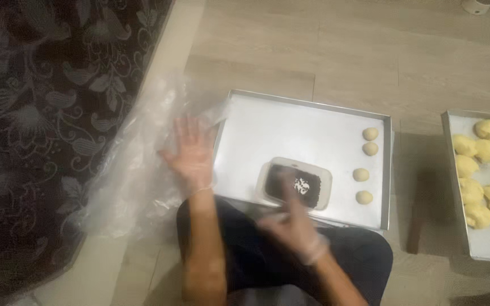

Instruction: The person prepares bread dough by filling it with a dark substance and rolling it into balls. The person takes balls of dough from a tray, adds a dark filling from a container, rolls the dough into a ball by hand, and places the finished dough balls onto a baking sheet.

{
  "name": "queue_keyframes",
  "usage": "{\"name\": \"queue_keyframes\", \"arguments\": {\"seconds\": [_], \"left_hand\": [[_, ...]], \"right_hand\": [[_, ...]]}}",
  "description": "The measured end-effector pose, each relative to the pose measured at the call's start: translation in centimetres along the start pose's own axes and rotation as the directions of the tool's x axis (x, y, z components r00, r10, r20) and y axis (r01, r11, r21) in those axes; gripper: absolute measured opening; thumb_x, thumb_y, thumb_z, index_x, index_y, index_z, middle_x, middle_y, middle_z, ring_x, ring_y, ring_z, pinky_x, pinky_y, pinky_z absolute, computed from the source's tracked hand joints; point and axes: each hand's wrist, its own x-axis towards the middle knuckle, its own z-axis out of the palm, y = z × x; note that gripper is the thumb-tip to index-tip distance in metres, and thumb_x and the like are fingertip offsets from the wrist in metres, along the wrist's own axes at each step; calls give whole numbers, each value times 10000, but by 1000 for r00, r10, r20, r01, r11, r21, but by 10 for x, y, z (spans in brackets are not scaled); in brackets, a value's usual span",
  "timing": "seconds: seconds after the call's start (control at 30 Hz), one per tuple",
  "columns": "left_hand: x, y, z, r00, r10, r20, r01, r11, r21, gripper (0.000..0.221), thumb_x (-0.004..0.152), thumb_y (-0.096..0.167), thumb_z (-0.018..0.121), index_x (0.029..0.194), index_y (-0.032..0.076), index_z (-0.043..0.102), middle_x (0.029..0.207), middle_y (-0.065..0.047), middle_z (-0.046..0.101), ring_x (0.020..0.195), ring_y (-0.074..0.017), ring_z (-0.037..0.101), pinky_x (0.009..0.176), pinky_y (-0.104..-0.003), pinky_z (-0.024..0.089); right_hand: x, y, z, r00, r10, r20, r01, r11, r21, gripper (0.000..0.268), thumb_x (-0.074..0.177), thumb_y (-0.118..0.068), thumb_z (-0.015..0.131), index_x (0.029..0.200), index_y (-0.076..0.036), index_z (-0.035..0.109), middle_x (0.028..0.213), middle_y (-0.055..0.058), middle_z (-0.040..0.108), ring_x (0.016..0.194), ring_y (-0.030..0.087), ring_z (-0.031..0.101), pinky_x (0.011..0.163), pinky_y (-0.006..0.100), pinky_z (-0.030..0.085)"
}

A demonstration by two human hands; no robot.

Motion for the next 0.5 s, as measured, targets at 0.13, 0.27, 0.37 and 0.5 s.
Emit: {"name": "queue_keyframes", "arguments": {"seconds": [0.13, 0.27, 0.37, 0.5], "left_hand": [[-15, -36, 20, 996, -32, -82, 31, 999, -15, 941, 860, 835, 402, 1579, 235, 306, 1672, -88, 296, 1553, -366, 246, 1255, -654, 117], [-34, -42, 30, 983, -168, 73, 169, 986, -5, 972, 860, 908, 363, 1612, 293, 374, 1745, -77, 223, 1609, -405, 126, 1258, -702, -25], [-43, -56, 29, 964, -251, 87, 255, 966, -42, 1035, 833, 941, 286, 1635, 286, 298, 1756, -66, 163, 1612, -406, 79, 1280, -682, -50], [-40, -57, 29, 946, -312, 91, 297, 943, 148, 1030, 847, 924, 49, 1670, 307, 101, 1768, -14, 24, 1617, -343, 21, 1303, -629, -63]], "right_hand": [[8, -61, 53, 886, -330, 324, 370, 927, -67, 1150, 789, -250, 902, 1640, -58, 153, 1713, 267, 126, 1551, 448, 179, 1248, 532, 248], [42, -33, 92, 828, -561, -11, 539, 801, -260, 451, 898, -312, 787, 1281, -94, 693, 1140, 82, 606, 1078, 310, 654, 932, 399, 571], [44, -13, 116, 765, -627, -146, 507, 727, -463, 105, 938, -251, 696, 880, -162, 702, 791, 24, 563, 737, 283, 609, 672, 394, 496], [39, -31, 107, 800, -581, -151, 481, 770, -419, 147, 935, -265, 706, 980, -126, 687, 909, 66, 566, 858, 322, 607, 750, 415, 509]]}}
